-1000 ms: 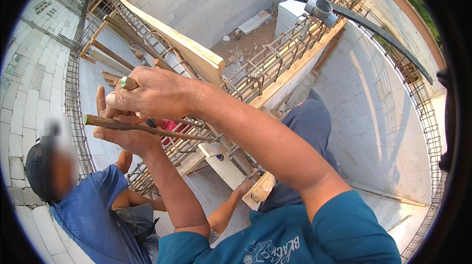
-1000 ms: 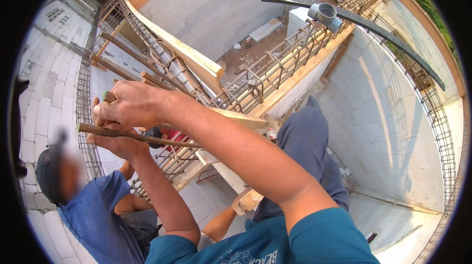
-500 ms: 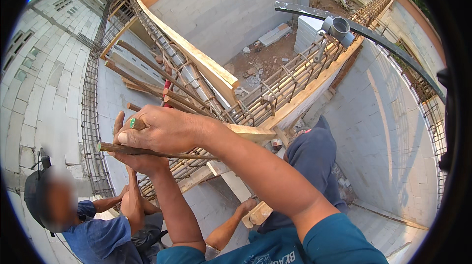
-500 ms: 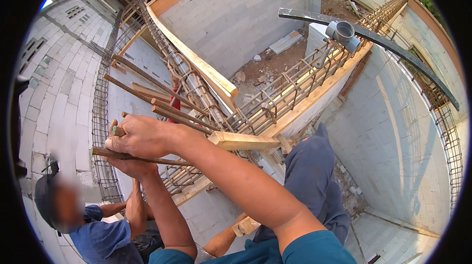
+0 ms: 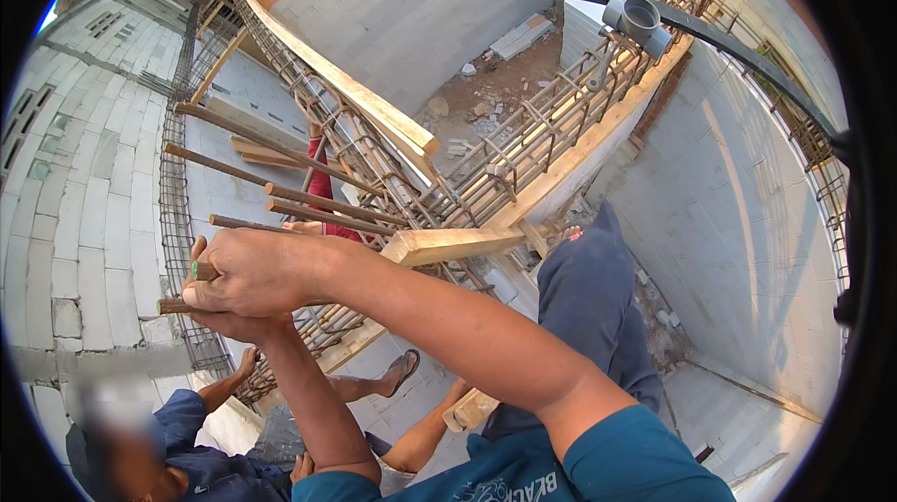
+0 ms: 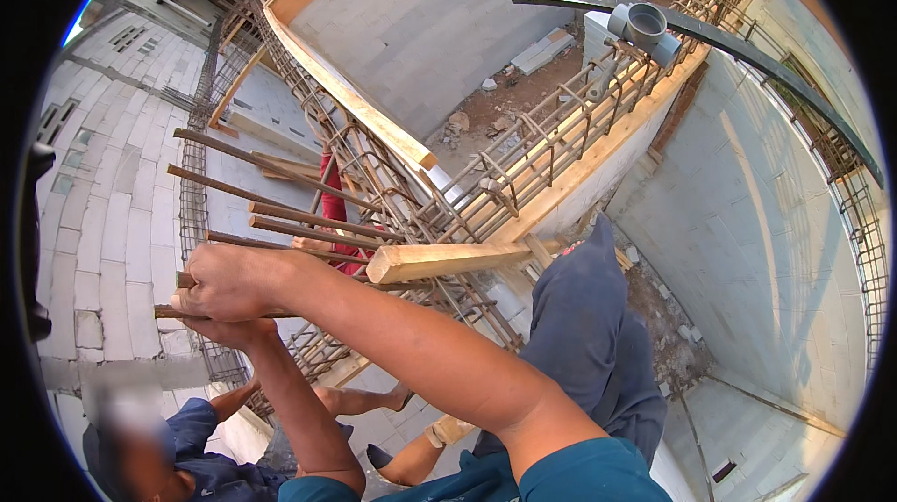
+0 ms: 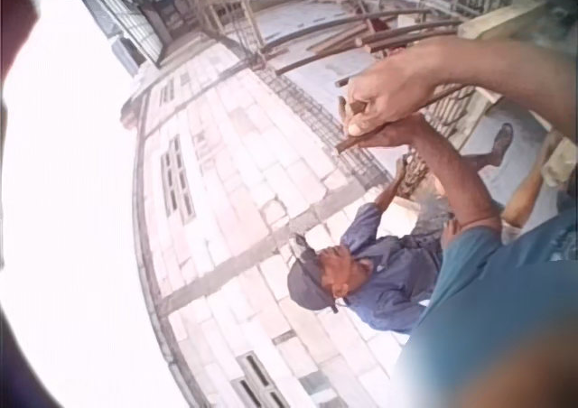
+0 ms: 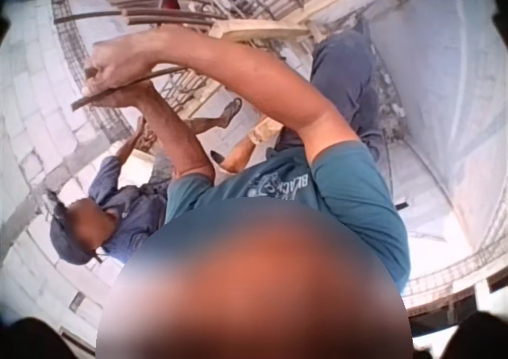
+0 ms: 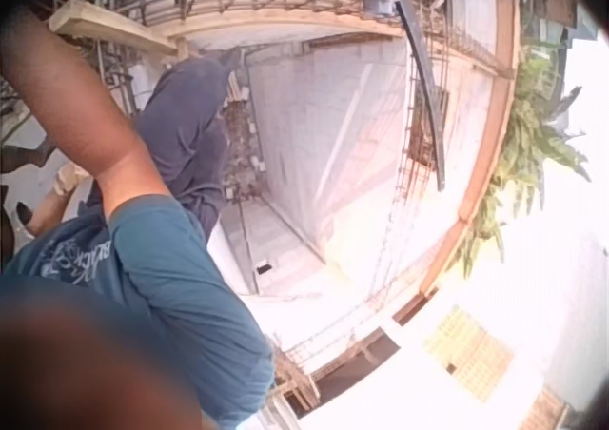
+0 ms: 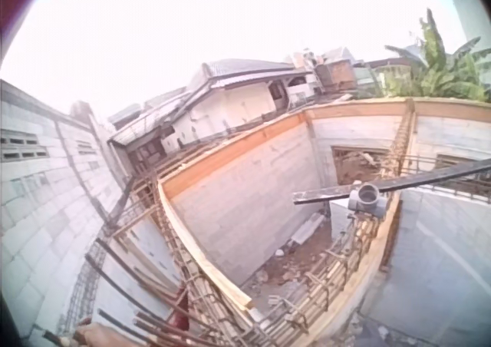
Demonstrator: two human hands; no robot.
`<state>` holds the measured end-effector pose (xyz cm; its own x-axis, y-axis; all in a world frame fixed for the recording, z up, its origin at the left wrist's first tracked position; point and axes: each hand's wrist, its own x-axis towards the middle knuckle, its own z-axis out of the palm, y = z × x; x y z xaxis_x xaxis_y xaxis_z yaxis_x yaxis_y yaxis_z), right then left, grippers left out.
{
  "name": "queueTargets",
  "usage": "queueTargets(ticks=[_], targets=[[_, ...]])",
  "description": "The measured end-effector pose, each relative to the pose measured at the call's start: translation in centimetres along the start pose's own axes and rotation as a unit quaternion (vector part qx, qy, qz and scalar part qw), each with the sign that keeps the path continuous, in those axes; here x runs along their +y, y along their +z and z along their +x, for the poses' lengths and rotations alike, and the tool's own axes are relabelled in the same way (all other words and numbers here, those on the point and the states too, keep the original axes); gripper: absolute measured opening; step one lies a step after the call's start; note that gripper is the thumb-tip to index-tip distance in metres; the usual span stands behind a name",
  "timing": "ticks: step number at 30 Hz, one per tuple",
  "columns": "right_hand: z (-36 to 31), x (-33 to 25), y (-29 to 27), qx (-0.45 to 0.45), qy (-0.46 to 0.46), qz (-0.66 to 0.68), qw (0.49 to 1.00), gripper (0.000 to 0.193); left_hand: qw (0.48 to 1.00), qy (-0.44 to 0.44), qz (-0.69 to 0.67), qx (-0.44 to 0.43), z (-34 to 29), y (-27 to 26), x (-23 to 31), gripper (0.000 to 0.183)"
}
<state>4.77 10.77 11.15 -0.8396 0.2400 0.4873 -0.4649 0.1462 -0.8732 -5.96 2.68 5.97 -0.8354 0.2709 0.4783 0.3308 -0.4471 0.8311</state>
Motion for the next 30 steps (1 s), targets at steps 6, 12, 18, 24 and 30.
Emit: queueTargets(ticks=[6, 12, 18, 24, 30], targets=[[0.2, 0.3, -0.3, -0.041, -0.031, -0.007, 0.999, 0.036, 0.999, -0.001, -0.029, -0.043, 1.2, -1.9, -1.1, 0.062], [0.4, 0.6, 0.4, -0.007, -0.002, -0.089, 0.996, 0.040, 0.995, 0.039, 0.028, -0.085, 1.5, -3.0, -1.9, 0.054], [0.2, 0.6, 0.4, -0.030, -0.006, 0.000, 1.000, 0.034, 0.995, 0.003, -0.093, -0.044, 0.9, -2.5, -1.1, 0.046], [0.0, 0.3, 0.6, 0.020, -0.053, -0.004, 0.998, 0.035, 0.993, -0.038, -0.093, -0.062, 0.3, -1.1, 0.2, 0.057], [-0.5, 0.0, 0.8, 0.056, -0.041, -0.043, 0.997, 0.037, 0.993, -0.043, -0.081, -0.069, 0.3, -1.0, 0.4, 0.062]])
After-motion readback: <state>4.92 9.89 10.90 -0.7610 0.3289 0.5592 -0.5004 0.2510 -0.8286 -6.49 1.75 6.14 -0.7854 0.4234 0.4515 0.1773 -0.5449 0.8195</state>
